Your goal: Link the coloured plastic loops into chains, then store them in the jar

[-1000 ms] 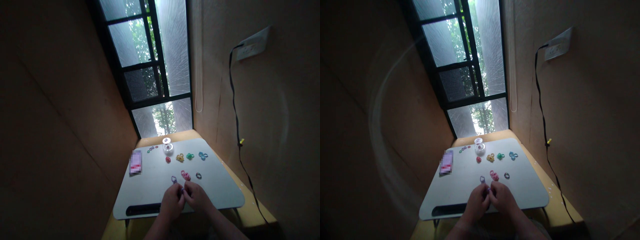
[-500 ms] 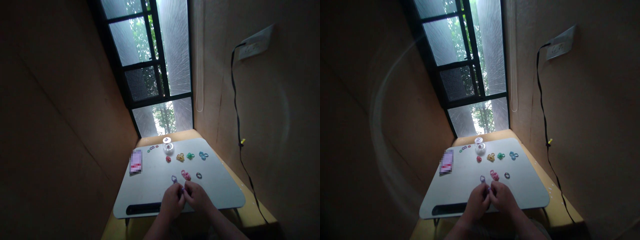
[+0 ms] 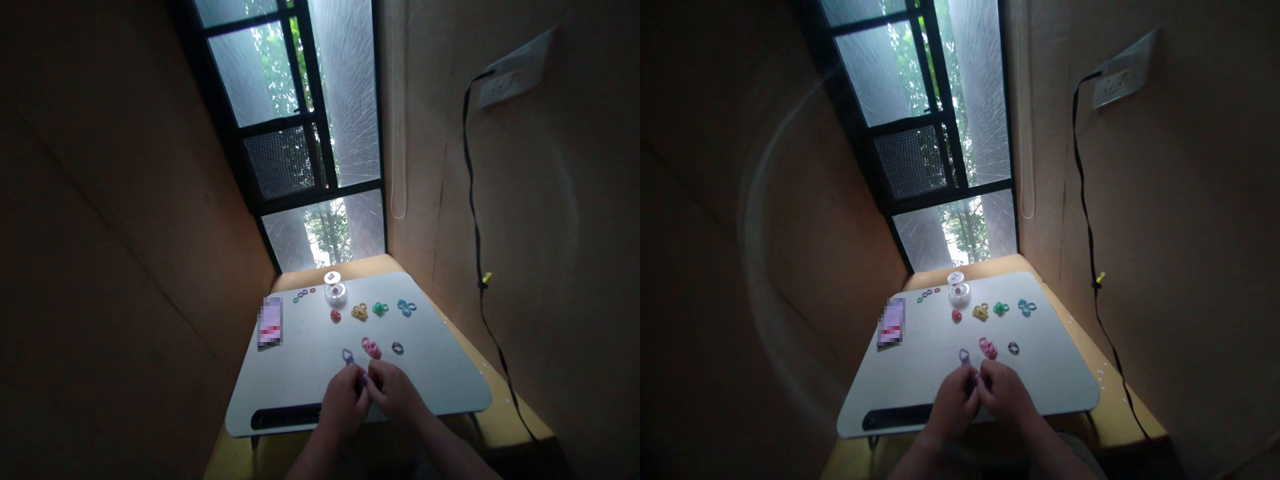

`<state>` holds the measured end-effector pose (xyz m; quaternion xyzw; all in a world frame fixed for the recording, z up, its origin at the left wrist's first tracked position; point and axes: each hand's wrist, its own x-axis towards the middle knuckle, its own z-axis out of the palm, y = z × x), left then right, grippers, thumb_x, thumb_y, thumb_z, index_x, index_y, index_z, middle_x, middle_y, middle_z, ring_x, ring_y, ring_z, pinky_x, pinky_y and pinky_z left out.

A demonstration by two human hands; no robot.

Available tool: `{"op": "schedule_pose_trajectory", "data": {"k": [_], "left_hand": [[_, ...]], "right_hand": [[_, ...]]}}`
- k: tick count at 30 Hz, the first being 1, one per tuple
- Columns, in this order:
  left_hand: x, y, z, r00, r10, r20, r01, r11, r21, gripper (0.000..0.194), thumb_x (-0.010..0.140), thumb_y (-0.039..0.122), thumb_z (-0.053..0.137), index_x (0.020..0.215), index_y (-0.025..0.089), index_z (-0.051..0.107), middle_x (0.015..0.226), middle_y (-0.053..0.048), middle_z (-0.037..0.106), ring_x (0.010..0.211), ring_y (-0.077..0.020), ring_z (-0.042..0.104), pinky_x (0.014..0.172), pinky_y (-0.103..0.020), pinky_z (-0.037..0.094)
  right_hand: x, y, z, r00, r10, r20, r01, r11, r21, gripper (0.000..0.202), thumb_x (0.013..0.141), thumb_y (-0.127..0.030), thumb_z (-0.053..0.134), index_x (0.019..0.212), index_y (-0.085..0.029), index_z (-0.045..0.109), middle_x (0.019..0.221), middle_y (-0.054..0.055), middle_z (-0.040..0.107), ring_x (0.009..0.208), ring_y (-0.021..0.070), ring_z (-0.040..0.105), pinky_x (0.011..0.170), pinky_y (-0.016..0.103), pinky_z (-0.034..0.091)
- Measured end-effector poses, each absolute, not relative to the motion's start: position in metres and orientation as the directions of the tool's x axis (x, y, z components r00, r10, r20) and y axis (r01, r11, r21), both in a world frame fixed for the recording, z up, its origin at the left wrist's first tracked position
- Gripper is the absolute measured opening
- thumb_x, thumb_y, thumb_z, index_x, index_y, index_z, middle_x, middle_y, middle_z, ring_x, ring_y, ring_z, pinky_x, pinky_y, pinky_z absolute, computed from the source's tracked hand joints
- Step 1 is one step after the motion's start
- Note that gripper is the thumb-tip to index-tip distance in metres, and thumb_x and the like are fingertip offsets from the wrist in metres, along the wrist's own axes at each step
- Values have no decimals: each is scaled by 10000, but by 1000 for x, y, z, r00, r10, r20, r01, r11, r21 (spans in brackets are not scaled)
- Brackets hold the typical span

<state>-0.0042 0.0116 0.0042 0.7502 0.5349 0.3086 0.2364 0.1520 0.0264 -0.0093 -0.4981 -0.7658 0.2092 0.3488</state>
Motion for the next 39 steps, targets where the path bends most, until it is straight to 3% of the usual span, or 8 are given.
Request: {"op": "schedule_pose_trajectory", "data": {"k": [15,39], "left_hand": [[-4,16,4,255,947,197,662,-319,679,59,850,180,516,826,191,569,756,-2,583,688,-143,505,634,-259,332],[-6,12,5,237,947,216,646,-320,693,34,833,189,534,800,188,538,742,0,575,670,-140,481,618,-264,301]], "right_hand": [[153,31,-11,-265,913,310,584,408,-702,166,842,-249,495,682,-215,468,671,-12,569,635,144,515,604,263,314],[151,27,-6,-266,913,308,636,407,-656,184,847,-267,460,676,-222,410,650,-12,539,622,147,506,595,267,313]]}}
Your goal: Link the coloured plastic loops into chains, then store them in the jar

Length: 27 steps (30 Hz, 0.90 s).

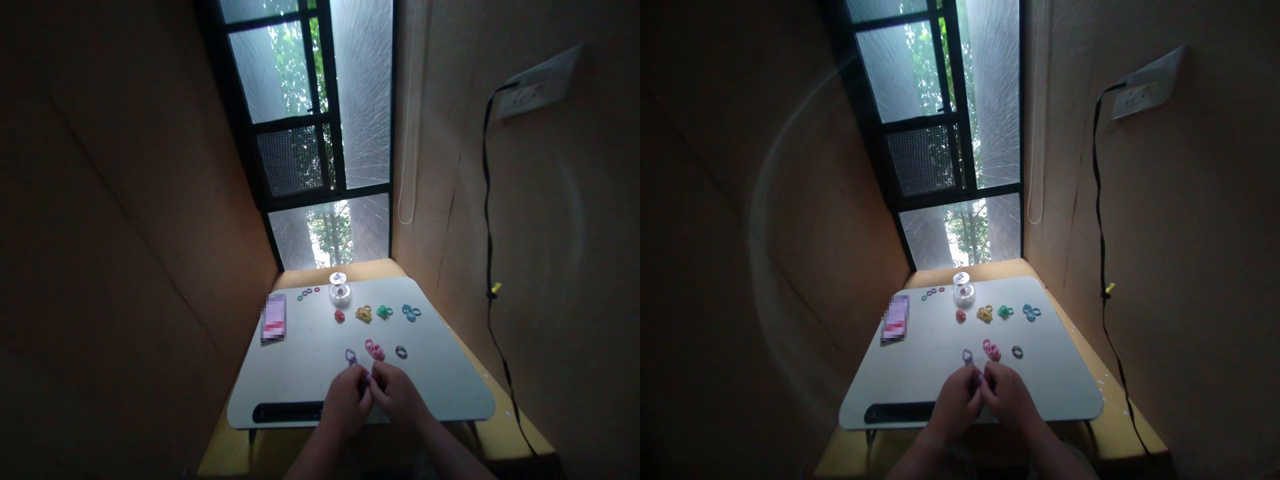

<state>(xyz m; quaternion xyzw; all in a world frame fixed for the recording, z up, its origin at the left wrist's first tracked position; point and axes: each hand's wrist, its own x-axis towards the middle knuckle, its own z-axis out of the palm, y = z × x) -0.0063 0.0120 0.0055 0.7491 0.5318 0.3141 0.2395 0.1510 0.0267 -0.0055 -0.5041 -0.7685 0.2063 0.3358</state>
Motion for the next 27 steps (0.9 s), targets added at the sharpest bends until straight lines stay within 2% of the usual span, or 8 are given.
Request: {"op": "schedule_pose_trajectory", "data": {"k": [27], "left_hand": [[-6,10,3,219,949,227,641,-315,700,30,813,177,541,784,186,543,737,6,579,659,-132,476,606,-258,287]], "right_hand": [[147,28,-9,-226,920,320,652,387,-652,123,799,-235,472,679,-216,450,638,-14,549,614,150,523,590,256,321]]}}
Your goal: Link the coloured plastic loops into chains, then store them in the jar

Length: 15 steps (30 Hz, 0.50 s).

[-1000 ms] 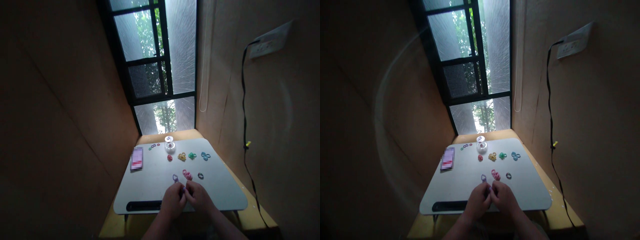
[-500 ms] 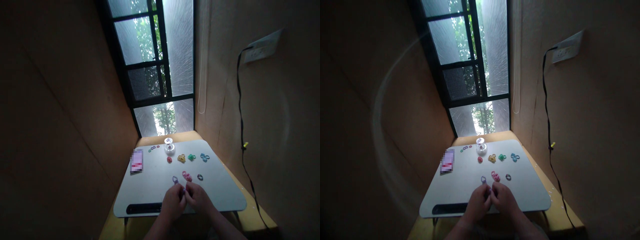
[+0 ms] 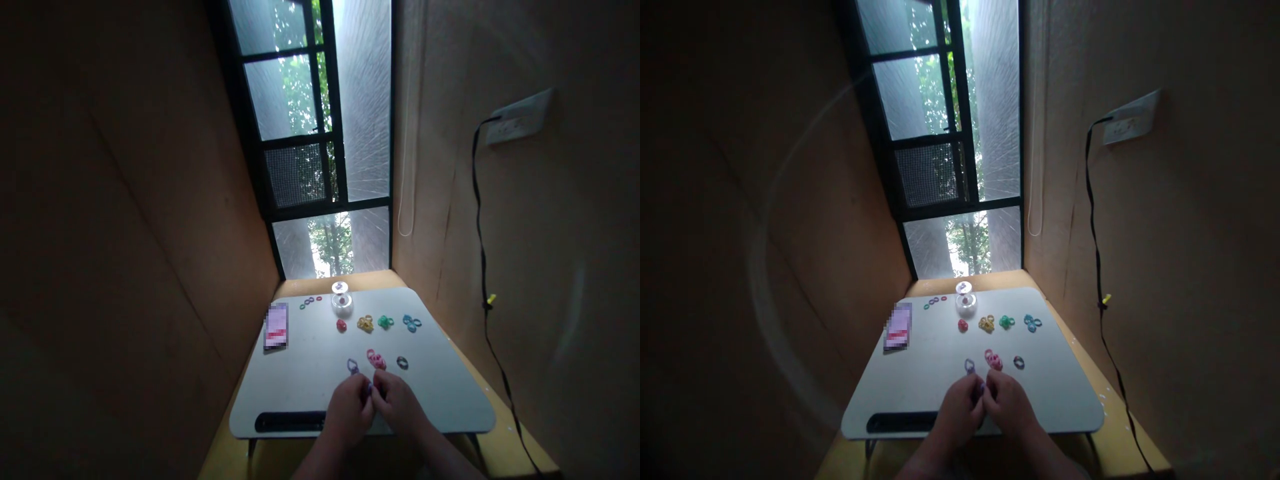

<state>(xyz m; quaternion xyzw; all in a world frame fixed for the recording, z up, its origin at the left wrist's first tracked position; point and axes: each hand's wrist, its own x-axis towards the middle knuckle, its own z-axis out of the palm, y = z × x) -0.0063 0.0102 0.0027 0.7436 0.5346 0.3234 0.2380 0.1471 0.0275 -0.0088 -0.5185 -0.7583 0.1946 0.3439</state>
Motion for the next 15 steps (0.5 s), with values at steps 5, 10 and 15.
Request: {"op": "schedule_pose_trajectory", "data": {"k": [5,10,15], "left_hand": [[-5,11,-1,215,948,235,655,-318,686,37,810,181,542,775,186,532,725,12,566,646,-128,464,600,-258,278],[-4,11,1,208,952,226,658,-307,688,37,815,188,541,780,188,531,732,8,568,651,-132,469,603,-260,280],[-4,11,1,203,953,223,674,-302,674,28,806,178,545,782,188,533,740,2,575,667,-138,478,614,-264,285]], "right_hand": [[146,27,-13,-193,927,322,666,365,-651,137,810,-240,461,676,-218,443,640,-14,556,615,153,529,597,264,322],[145,28,-13,-189,931,314,668,356,-654,133,810,-241,456,681,-222,428,654,-10,557,637,157,534,610,268,330],[145,27,-13,-184,938,294,661,339,-670,141,820,-253,451,686,-225,419,645,-14,551,621,152,531,597,264,325]]}}
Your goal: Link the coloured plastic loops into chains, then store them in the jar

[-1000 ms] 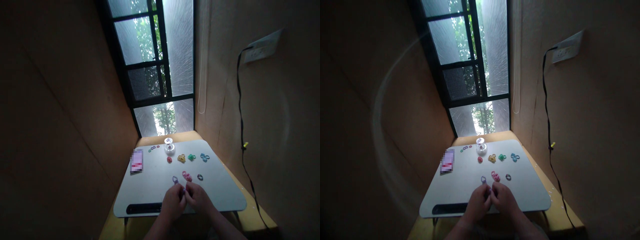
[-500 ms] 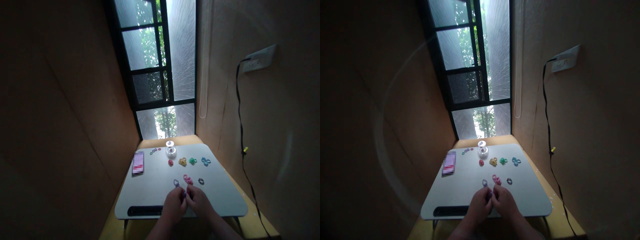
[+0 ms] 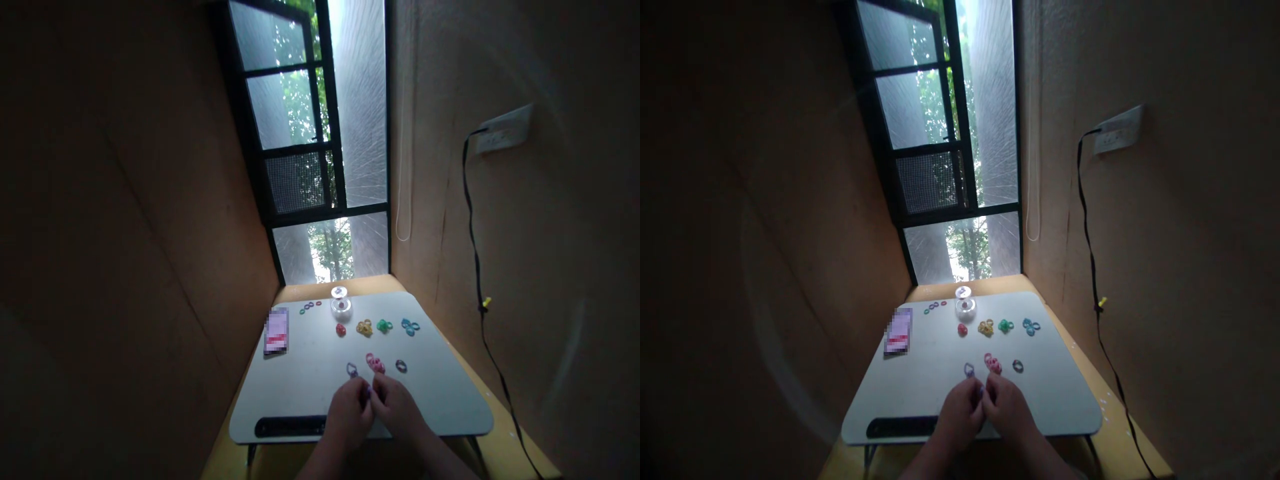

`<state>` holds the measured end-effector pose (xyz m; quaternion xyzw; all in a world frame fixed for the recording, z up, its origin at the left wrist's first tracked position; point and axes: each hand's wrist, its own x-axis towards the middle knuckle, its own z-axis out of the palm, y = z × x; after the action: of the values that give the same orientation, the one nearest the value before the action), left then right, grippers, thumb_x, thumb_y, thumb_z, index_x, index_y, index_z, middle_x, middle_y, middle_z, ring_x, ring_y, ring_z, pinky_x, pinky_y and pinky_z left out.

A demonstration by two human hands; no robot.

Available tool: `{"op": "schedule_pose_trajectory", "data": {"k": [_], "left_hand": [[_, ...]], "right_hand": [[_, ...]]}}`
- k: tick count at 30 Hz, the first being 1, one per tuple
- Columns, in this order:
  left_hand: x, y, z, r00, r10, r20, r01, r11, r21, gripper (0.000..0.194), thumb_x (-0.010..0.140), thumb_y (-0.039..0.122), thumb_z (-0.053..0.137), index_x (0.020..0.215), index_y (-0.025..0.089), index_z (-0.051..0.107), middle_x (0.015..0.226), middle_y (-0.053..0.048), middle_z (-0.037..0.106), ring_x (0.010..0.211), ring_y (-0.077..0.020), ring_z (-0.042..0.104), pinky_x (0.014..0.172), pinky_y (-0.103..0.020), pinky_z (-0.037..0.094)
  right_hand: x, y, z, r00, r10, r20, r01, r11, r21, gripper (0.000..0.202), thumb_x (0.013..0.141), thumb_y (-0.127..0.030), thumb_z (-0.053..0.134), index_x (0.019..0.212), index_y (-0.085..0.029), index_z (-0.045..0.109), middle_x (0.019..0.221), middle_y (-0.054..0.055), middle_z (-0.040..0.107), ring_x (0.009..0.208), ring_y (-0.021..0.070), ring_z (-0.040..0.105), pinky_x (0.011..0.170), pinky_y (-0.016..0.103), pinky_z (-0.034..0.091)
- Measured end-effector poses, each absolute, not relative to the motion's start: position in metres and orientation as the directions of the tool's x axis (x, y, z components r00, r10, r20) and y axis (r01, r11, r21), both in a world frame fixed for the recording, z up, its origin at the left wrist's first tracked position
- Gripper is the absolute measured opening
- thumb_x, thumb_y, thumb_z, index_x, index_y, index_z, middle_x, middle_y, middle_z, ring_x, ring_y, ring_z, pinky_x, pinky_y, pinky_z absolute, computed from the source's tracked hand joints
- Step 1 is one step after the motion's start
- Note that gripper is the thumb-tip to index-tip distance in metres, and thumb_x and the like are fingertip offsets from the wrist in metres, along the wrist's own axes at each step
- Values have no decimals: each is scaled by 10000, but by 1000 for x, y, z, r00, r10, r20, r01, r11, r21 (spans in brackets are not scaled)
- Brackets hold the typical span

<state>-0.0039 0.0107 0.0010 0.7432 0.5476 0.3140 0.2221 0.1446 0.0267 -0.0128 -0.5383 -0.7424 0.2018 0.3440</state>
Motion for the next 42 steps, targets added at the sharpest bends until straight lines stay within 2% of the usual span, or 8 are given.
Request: {"op": "schedule_pose_trajectory", "data": {"k": [42], "left_hand": [[-4,2,5,225,952,207,659,-306,687,57,857,207,521,822,192,563,765,-10,595,685,-148,506,623,-265,315]], "right_hand": [[149,18,-11,-223,924,312,638,380,-670,148,833,-245,468,688,-213,470,664,-9,573,622,144,513,593,265,308]]}}
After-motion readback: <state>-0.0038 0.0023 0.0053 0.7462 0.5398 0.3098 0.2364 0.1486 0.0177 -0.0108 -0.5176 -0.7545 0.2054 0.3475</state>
